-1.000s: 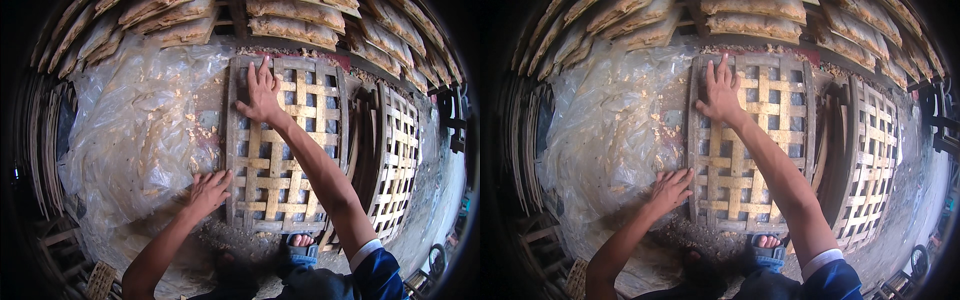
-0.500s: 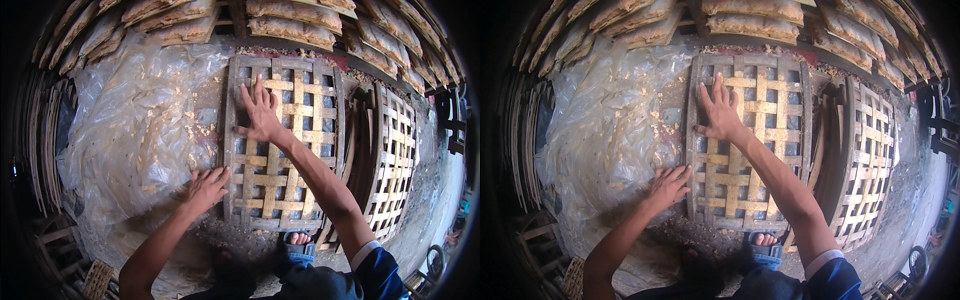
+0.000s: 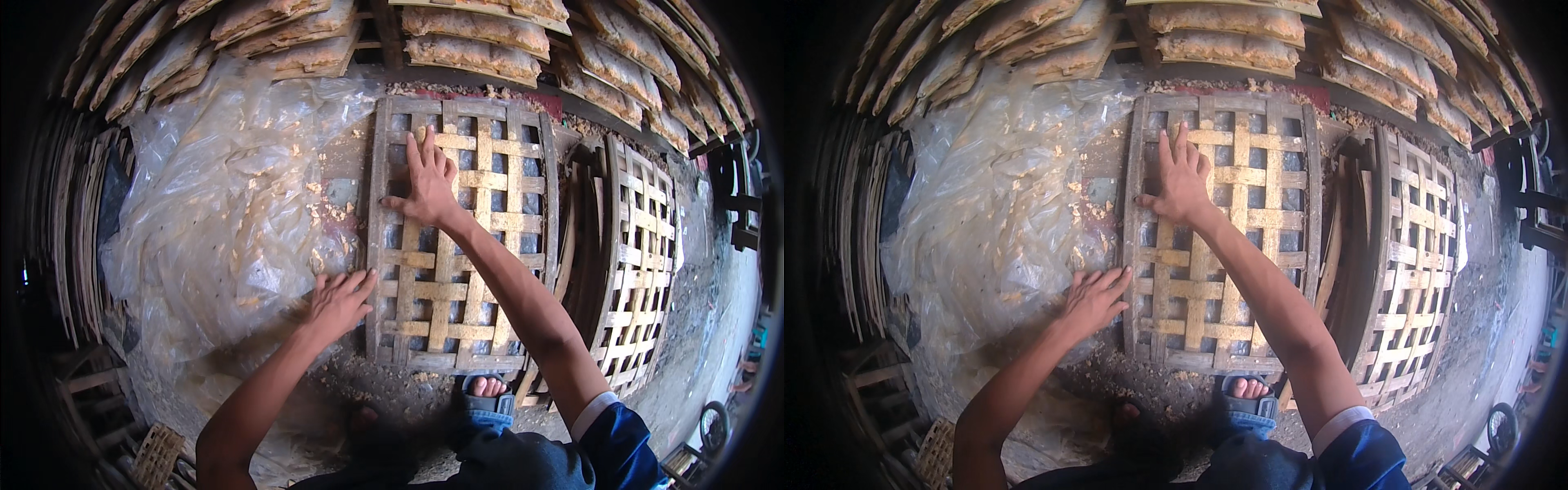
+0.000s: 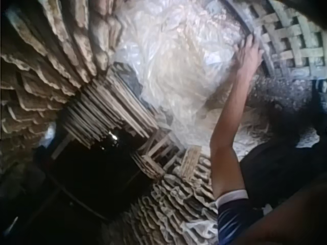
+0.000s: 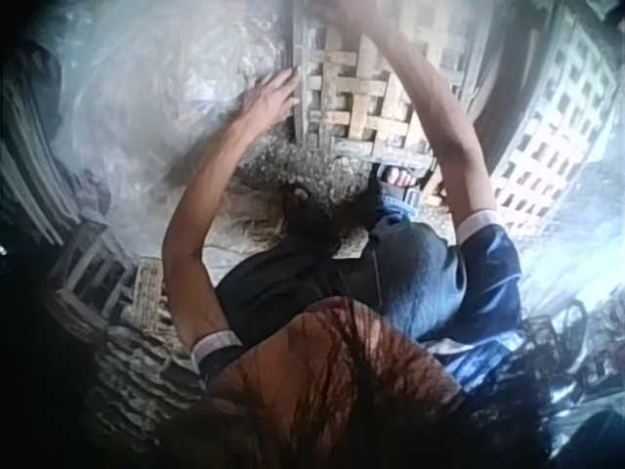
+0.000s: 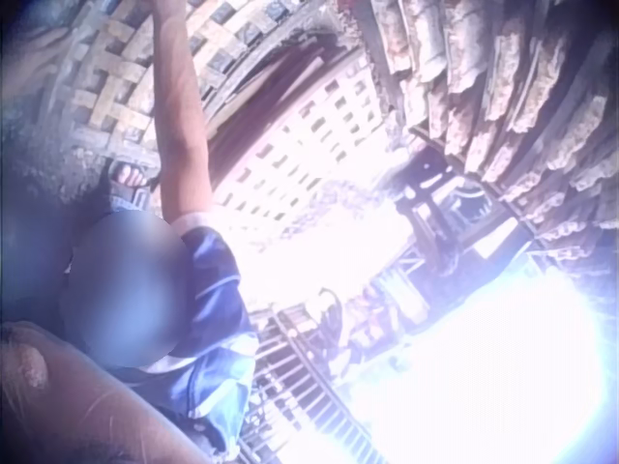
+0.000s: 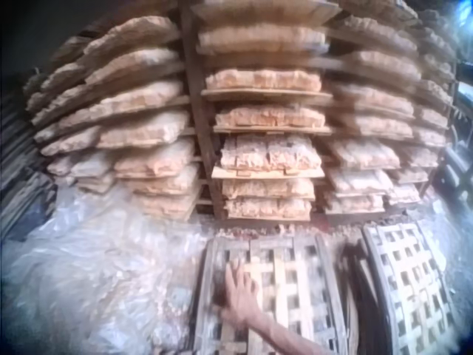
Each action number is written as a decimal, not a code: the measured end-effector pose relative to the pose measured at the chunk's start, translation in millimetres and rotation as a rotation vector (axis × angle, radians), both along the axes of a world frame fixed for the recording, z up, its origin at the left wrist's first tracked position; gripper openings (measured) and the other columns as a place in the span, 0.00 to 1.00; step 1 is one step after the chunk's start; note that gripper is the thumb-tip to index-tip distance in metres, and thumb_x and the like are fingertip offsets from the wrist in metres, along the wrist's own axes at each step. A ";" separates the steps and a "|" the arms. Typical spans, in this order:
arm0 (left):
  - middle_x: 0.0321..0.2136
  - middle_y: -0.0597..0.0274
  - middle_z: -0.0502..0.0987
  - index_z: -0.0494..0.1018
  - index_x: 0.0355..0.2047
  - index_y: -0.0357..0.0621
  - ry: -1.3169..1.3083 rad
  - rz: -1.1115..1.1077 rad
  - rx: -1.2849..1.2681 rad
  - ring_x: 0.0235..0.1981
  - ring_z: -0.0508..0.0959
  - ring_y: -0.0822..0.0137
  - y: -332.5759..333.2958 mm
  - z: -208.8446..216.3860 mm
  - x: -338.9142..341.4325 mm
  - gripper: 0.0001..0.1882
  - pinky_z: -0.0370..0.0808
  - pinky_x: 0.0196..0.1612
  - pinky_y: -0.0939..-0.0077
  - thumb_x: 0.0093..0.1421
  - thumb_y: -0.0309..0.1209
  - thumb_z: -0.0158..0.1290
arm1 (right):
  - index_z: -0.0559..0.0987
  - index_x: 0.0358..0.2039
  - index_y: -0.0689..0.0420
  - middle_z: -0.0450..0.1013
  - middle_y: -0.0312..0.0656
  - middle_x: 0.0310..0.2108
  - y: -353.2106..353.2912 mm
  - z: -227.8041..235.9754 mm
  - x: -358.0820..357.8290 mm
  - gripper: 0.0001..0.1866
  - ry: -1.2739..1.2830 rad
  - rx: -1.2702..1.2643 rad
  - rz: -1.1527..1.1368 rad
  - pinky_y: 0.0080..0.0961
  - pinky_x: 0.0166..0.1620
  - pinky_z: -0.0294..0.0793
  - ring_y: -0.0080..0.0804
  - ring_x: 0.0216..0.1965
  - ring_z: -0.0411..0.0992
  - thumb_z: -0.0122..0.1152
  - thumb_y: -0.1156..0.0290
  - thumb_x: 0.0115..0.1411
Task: The person picks up a wooden lattice tray, removes debris from its surface, and places a plastic sheet inside it. They then place another lattice tray on top and press down to secure the layers. The person repeats this process with additional trays and plastic sheets.
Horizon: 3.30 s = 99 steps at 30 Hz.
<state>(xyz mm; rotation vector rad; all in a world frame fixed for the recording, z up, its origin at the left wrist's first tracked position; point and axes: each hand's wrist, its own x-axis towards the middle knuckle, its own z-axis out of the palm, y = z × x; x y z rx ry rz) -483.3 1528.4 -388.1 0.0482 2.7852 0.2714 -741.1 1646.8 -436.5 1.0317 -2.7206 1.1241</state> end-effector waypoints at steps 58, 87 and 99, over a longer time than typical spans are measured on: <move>0.61 0.57 0.72 0.63 0.70 0.45 -0.029 -0.023 0.062 0.58 0.72 0.57 -8.2 1.2 -3.4 0.38 0.61 0.62 0.55 0.63 0.42 0.62 | 0.70 0.65 0.53 0.34 0.68 0.76 244.0 29.1 14.7 0.39 0.212 0.373 -0.320 0.63 0.66 0.45 0.61 0.71 0.50 0.68 0.55 0.53; 0.58 0.62 0.73 0.65 0.69 0.48 0.015 -0.005 0.081 0.54 0.73 0.58 -11.6 -4.5 1.1 0.38 0.60 0.60 0.53 0.60 0.42 0.64 | 0.68 0.67 0.48 0.41 0.57 0.77 207.9 52.4 -86.0 0.42 0.300 0.526 -0.230 0.58 0.68 0.48 0.56 0.72 0.50 0.72 0.57 0.51; 0.59 0.56 0.73 0.66 0.68 0.44 0.010 -0.013 0.086 0.54 0.73 0.54 -7.5 3.6 -2.9 0.38 0.61 0.60 0.57 0.60 0.39 0.64 | 0.64 0.72 0.45 0.34 0.53 0.79 204.5 63.0 -95.2 0.51 0.313 0.753 -0.136 0.65 0.71 0.43 0.55 0.76 0.46 0.73 0.45 0.51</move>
